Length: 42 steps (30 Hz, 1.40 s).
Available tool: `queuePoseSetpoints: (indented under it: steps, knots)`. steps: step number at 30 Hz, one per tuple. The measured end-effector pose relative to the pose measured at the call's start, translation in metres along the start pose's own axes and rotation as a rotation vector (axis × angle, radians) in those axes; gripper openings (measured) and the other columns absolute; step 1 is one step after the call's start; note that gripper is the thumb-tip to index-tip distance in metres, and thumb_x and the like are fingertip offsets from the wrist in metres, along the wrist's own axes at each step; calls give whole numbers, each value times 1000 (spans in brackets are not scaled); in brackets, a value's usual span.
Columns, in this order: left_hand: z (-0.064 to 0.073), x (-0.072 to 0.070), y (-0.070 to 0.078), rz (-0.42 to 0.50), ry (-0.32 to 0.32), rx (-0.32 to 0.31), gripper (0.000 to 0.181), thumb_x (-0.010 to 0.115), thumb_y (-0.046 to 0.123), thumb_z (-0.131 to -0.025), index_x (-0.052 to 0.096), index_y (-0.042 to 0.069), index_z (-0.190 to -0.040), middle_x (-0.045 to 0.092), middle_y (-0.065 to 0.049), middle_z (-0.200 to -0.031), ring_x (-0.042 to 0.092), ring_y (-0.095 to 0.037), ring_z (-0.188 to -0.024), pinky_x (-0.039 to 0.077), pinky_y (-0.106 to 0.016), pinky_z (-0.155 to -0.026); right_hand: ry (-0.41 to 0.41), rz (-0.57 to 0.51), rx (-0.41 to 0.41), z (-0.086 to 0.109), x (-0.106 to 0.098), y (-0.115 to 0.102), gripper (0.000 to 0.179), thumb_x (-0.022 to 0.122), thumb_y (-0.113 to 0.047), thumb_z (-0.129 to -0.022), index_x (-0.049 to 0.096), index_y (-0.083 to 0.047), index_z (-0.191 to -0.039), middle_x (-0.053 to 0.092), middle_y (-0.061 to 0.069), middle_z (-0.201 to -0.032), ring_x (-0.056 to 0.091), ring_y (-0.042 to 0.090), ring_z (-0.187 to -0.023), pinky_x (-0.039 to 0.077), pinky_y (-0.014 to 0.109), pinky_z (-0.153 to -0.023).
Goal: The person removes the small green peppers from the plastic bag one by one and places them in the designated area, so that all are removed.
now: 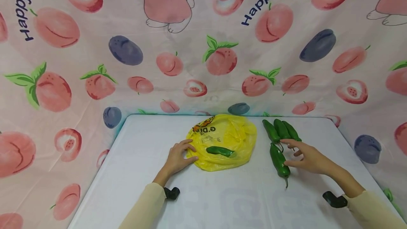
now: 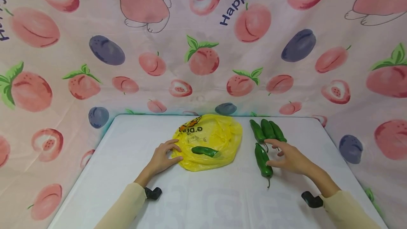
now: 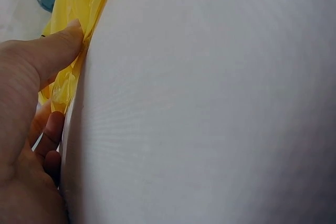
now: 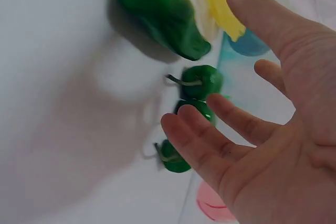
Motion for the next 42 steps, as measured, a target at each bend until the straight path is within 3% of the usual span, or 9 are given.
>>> queuePoseSetpoints:
  steps: [8, 16, 20, 36, 42]
  knots:
    - [1, 0, 0, -7, -2, 0, 22, 85, 30, -86, 71, 21, -101, 56, -8, -147, 52, -36, -128, 34, -60, -106, 86, 3, -70, -4, -19, -9, 84, 85, -30, -87, 40, -9, -154, 53, 28, -140, 63, 45, -110, 59, 42, -79]
    - [2, 0, -2, -1, -4, -10, 22, 85, 31, -86, 71, 22, -100, 56, -8, -148, 52, -36, -127, 34, -60, -106, 148, 8, -90, -13, -24, -15, 86, 83, -28, -89, 35, -10, -157, 56, 27, -136, 62, 47, -112, 56, 55, -85]
    - [3, 1, -3, -5, -10, -26, 22, 86, 32, -86, 71, 23, -100, 56, -7, -148, 51, -37, -130, 33, -59, -108, 169, 9, -104, -18, -24, -20, 85, 84, -26, -88, 36, -11, -157, 55, 24, -140, 63, 45, -114, 56, 55, -87]
    - [2, 1, -2, 2, -11, -18, 22, 85, 32, -86, 72, 23, -100, 56, -7, -148, 51, -37, -129, 32, -60, -109, 110, -37, -135, -46, -19, -43, 81, 82, -28, -90, 38, -8, -156, 55, 27, -139, 63, 46, -113, 55, 57, -88]
    - [1, -1, 0, 6, -5, -3, 22, 85, 32, -86, 72, 22, -101, 56, -9, -148, 52, -37, -128, 34, -59, -106, 82, -36, -157, -60, -16, -56, 80, 83, -27, -89, 41, -13, -155, 56, 22, -140, 62, 44, -113, 55, 57, -90]
Point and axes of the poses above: each hand's wrist, its own z-axis away from the middle knuckle, its own x-axis out of the palm, y = z × x, the point moved 9 cm from there along -z, towards the middle knuckle
